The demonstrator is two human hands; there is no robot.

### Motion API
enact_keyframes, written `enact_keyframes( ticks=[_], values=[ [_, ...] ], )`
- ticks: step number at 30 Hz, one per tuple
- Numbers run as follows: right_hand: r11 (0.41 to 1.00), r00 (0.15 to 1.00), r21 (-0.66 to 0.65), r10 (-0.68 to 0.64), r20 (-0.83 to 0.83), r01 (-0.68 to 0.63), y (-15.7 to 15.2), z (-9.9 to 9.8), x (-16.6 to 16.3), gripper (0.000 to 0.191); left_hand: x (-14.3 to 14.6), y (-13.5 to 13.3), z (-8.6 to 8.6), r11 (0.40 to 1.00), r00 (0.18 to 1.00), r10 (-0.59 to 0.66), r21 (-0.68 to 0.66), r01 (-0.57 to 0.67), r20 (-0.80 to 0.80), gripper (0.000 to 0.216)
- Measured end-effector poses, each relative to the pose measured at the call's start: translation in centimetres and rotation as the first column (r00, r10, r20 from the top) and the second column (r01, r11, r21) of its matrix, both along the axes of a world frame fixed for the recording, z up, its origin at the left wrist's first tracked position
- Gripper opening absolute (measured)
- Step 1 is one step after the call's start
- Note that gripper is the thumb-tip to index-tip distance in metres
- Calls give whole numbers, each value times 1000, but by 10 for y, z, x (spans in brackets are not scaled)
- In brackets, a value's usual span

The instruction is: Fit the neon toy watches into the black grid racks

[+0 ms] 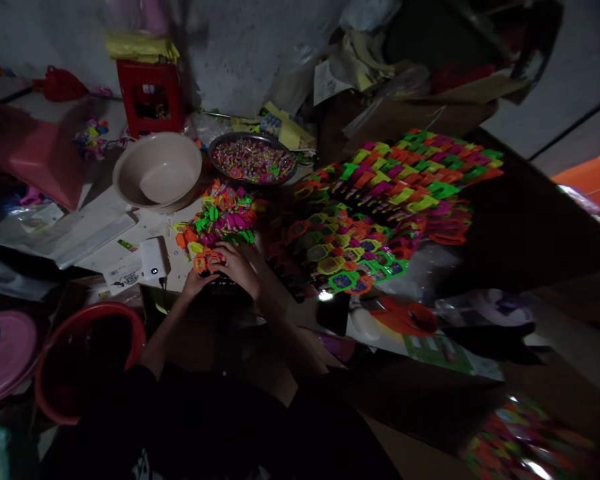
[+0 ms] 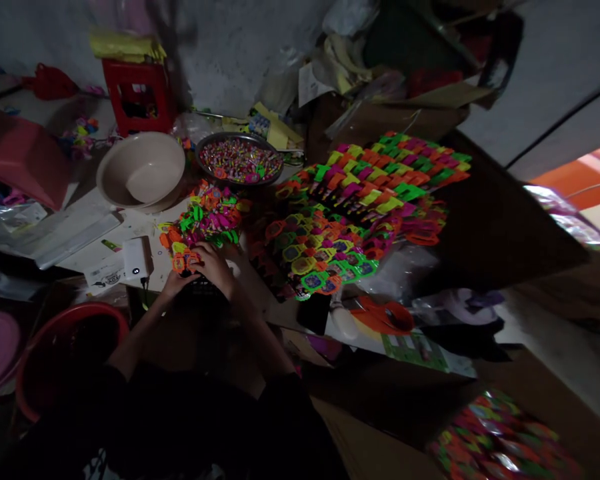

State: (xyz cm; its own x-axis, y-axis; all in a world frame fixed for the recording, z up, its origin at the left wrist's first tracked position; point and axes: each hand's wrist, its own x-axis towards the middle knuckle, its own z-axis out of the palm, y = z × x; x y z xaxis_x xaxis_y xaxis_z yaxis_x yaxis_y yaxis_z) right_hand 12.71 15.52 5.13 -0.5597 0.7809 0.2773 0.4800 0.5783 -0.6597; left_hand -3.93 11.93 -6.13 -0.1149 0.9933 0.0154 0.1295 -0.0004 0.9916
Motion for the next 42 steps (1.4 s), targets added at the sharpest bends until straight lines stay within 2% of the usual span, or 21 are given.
enact_keyframes(
  ticks=[3, 10, 17, 22, 28, 33, 37, 42],
  values=[
    [997, 998, -39, 61, 2, -61, 7, -1, 7, 34, -5, -1, 1, 998, 998, -58, 7, 58, 28, 61],
    [994, 994, -21, 107, 33, -106, 16, -6, 9, 29, -14, 2, 1, 986, 985, -162, -37, 164, 61, 64],
    [993, 988, -39, 114, 100, -111, 19, -6, 4, 27, -22, 14, -5, 981, 981, -192, -23, 192, -3, 65],
    [995, 994, -48, 95, 61, -92, 15, -5, 3, 26, -23, 18, -4, 970, 970, -241, -33, 242, 35, 70],
    [992, 996, -84, 90, -12, -91, 16, -14, 0, 31, -28, 11, 8, 961, 961, -265, -66, 270, 73, 65],
    [984, 990, -108, 142, 22, -138, 24, -11, 0, 33, -33, 2, 13, 967, 964, -235, -70, 245, 128, 70],
    [974, 978, -134, 193, 79, -181, 27, -2, 1, 32, -35, 2, 10, 973, 972, -211, -74, 218, 101, 68],
    [973, 981, -150, 184, 56, -174, 27, 3, 6, 33, -35, 4, 5, 982, 983, -167, -82, 173, 74, 61]
  ],
)
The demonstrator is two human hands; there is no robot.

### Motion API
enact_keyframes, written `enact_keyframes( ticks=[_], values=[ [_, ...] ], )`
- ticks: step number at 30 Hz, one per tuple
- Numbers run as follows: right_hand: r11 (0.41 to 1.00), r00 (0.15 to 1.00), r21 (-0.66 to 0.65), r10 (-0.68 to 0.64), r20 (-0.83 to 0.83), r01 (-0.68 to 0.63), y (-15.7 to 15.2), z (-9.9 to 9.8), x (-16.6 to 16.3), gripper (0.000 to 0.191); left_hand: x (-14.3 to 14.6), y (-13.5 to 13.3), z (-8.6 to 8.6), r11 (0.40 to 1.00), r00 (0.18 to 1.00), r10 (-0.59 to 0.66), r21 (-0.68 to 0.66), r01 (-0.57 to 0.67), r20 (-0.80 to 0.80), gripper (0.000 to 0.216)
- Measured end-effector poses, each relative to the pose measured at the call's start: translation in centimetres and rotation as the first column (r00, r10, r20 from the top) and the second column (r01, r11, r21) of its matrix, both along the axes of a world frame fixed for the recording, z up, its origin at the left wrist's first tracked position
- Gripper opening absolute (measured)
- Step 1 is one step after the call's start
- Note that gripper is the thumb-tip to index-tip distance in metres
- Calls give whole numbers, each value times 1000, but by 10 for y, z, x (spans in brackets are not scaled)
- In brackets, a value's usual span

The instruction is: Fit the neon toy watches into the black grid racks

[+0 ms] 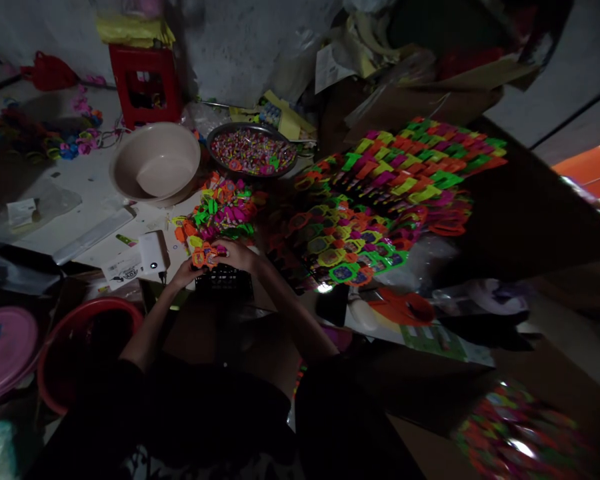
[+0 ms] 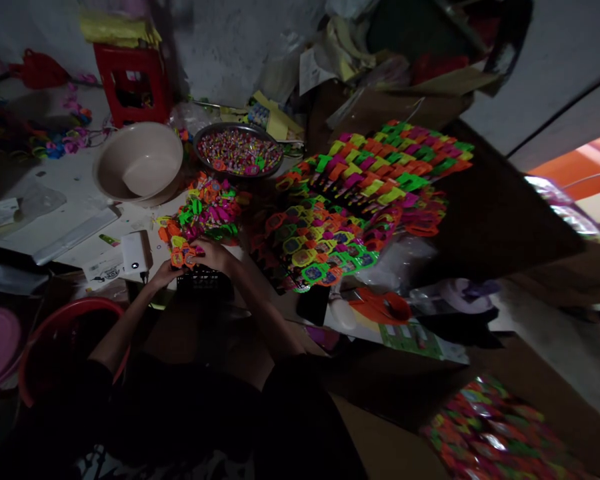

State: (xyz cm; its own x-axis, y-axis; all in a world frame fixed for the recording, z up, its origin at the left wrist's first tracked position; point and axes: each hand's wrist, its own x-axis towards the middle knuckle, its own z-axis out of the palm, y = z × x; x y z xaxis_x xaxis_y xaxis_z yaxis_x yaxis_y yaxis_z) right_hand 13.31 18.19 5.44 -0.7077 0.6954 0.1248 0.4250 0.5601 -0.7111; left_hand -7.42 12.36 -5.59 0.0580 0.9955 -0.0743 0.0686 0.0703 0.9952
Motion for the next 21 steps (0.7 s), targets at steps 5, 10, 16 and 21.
enact_keyframes(
  ticks=[5, 10, 16, 21],
  values=[
    [995, 1000, -103, -16, 9, 17, -1, 1, 8, 45, 6, -3, 8, 999, 999, -38, 10, 37, 26, 64],
    [988, 998, -156, -29, -50, 21, -4, -2, 10, 49, 18, -2, 20, 1000, 1000, 1, -11, -1, 1, 67],
    [973, 993, -230, -19, -118, -8, 3, -11, 15, 41, 23, 1, 21, 996, 995, 84, -28, -86, -55, 59],
    [954, 981, -298, -20, -192, -39, 7, -16, 21, 36, 19, 2, 16, 997, 995, 78, -18, -79, -64, 59]
  ],
)
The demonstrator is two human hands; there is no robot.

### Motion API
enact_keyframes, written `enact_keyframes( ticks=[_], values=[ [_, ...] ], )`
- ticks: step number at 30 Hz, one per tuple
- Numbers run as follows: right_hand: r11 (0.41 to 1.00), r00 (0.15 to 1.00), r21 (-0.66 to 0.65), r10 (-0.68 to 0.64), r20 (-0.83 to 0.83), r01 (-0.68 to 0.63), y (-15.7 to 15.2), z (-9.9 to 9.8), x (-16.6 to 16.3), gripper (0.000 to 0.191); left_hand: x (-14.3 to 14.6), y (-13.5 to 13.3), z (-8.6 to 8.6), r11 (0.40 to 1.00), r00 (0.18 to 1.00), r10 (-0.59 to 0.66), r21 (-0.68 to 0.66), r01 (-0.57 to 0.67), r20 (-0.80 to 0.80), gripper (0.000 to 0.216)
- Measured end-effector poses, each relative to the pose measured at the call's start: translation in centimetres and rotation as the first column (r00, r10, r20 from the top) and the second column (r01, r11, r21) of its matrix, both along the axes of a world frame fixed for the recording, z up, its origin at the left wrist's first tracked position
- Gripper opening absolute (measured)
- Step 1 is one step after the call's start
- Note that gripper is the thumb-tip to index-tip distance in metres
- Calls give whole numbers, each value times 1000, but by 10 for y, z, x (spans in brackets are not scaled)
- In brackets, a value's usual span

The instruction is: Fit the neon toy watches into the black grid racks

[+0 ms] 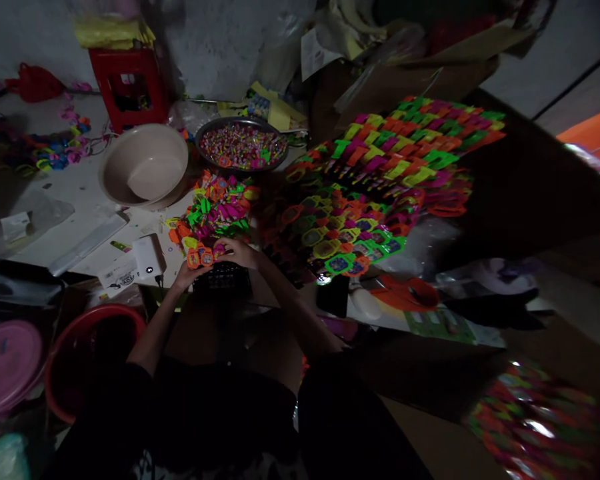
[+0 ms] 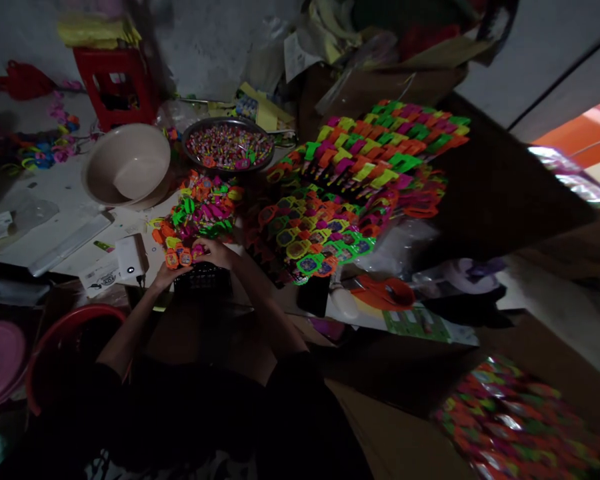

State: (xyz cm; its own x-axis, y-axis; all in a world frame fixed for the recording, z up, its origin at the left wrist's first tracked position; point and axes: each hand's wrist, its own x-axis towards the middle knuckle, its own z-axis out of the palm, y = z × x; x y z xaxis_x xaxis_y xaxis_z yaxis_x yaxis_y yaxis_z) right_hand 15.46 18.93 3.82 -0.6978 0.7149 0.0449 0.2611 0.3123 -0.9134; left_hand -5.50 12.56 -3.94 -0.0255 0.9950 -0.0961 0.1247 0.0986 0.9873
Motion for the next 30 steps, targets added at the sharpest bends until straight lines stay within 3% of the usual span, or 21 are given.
enact_keyframes(
  ticks=[10, 13, 18, 22, 30],
  values=[
    [998, 998, 61, -27, -60, 31, 1, -3, -4, 30, -4, 5, -1, 1000, 1000, 3, -8, -2, 31, 68],
    [990, 1000, 140, -30, 7, 28, -5, 7, -5, 29, -6, 8, 4, 999, 1000, 2, -33, -3, -31, 68],
    [950, 963, 299, -164, 212, 96, -25, 36, -8, 24, -6, 11, 6, 998, 997, -5, -57, 1, -78, 69],
    [943, 931, 319, -201, 304, 99, -31, 49, -12, 19, -6, 10, 1, 999, 997, -13, -43, 9, -73, 69],
    [929, 963, 360, -167, 212, 82, -28, 30, -13, 27, -4, 7, -2, 999, 997, -35, -13, 35, -65, 65]
  ],
)
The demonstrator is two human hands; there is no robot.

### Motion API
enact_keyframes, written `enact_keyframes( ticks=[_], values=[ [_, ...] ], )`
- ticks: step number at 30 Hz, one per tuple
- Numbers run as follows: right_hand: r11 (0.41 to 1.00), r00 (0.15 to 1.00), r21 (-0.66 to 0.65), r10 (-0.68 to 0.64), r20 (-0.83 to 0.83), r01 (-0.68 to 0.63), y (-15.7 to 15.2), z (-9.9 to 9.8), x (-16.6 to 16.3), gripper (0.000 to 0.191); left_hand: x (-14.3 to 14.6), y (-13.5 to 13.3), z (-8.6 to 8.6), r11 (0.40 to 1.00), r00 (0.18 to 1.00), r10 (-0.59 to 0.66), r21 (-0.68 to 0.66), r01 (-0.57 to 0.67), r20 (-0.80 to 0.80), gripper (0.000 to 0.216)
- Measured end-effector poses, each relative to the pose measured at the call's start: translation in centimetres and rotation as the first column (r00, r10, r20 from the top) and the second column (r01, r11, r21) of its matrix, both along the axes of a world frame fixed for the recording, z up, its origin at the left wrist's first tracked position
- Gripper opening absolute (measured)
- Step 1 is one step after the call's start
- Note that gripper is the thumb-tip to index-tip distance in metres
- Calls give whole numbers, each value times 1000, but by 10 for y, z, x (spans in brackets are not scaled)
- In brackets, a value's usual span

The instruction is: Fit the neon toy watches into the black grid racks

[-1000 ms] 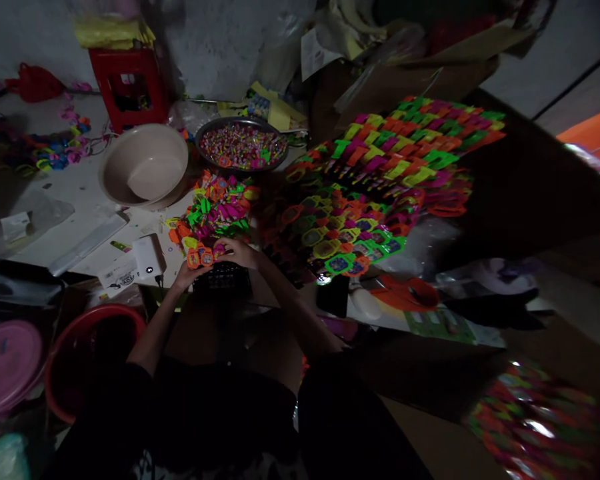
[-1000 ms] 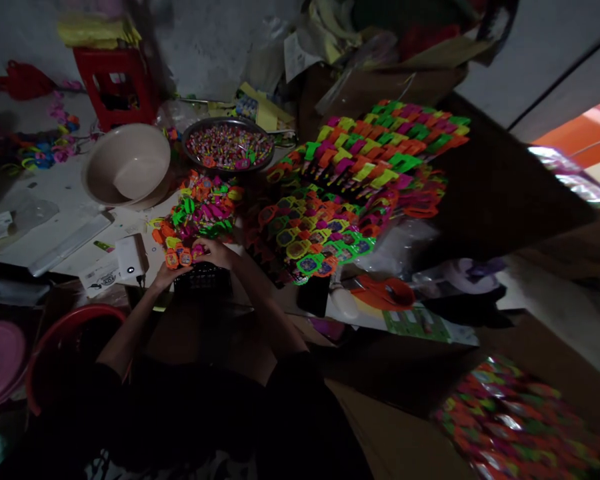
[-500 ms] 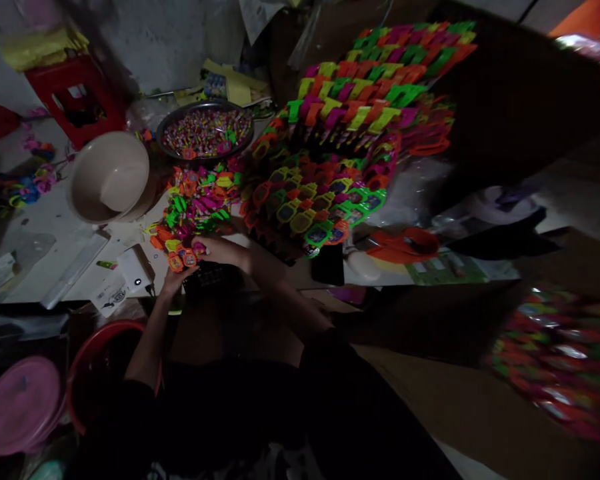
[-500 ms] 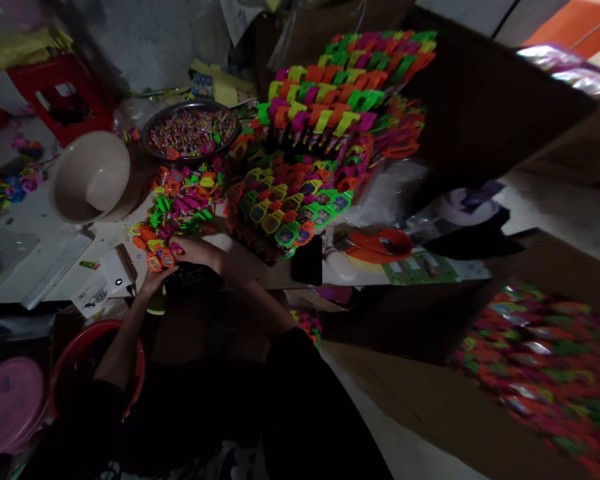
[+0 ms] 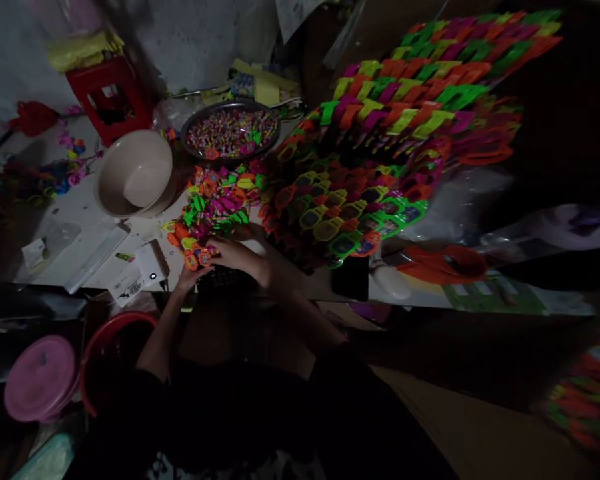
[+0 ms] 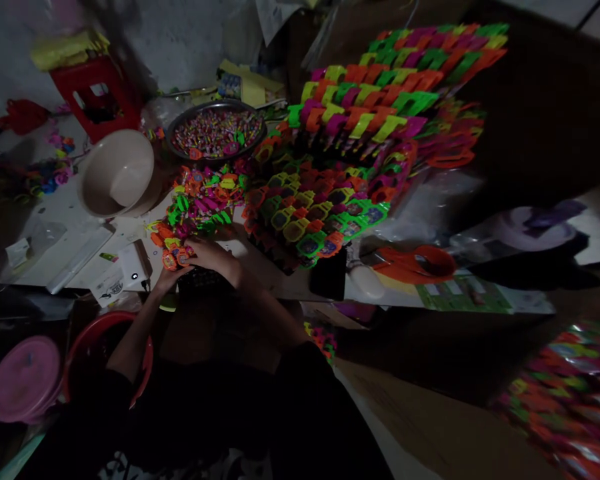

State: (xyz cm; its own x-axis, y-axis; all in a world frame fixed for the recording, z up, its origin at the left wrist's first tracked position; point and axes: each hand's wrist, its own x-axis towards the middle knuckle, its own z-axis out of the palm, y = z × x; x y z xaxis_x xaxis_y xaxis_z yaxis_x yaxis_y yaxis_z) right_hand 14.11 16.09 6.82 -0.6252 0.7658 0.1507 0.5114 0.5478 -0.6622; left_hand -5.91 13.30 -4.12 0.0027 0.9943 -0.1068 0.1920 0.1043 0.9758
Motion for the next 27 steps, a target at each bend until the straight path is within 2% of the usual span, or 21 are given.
enact_keyframes(
  ticks=[4, 9, 15, 20, 23, 25, 27],
  values=[
    [998, 999, -44, 41, -10, -42, 1, -4, 2, 29, -1, -3, 0, 1000, 1000, -19, 21, 19, 6, 65],
    [992, 999, -120, 39, 34, -35, 4, 3, 1, 29, -12, -9, 0, 998, 998, -60, 0, 60, -17, 52],
    [998, 988, -50, 40, 152, -33, 2, 8, -2, 29, -14, -12, -8, 1000, 985, 30, -2, -30, -171, 34],
    [999, 977, 1, 36, 209, -37, 0, 7, -5, 29, -5, -11, -7, 999, 991, -53, -14, 51, -119, 40],
    [999, 976, -15, 34, 215, -31, 1, 6, -8, 29, 0, -12, -1, 997, 984, -60, 43, 68, -168, 47],
    [999, 979, -41, 26, 202, -18, 2, 7, -8, 28, 3, -19, 4, 991, 966, 33, 133, 1, -257, 51],
    [997, 986, -81, 12, 166, 1, 3, 7, -8, 29, 7, -33, 7, 957, 904, 238, 242, -157, -354, 55]
  ],
)
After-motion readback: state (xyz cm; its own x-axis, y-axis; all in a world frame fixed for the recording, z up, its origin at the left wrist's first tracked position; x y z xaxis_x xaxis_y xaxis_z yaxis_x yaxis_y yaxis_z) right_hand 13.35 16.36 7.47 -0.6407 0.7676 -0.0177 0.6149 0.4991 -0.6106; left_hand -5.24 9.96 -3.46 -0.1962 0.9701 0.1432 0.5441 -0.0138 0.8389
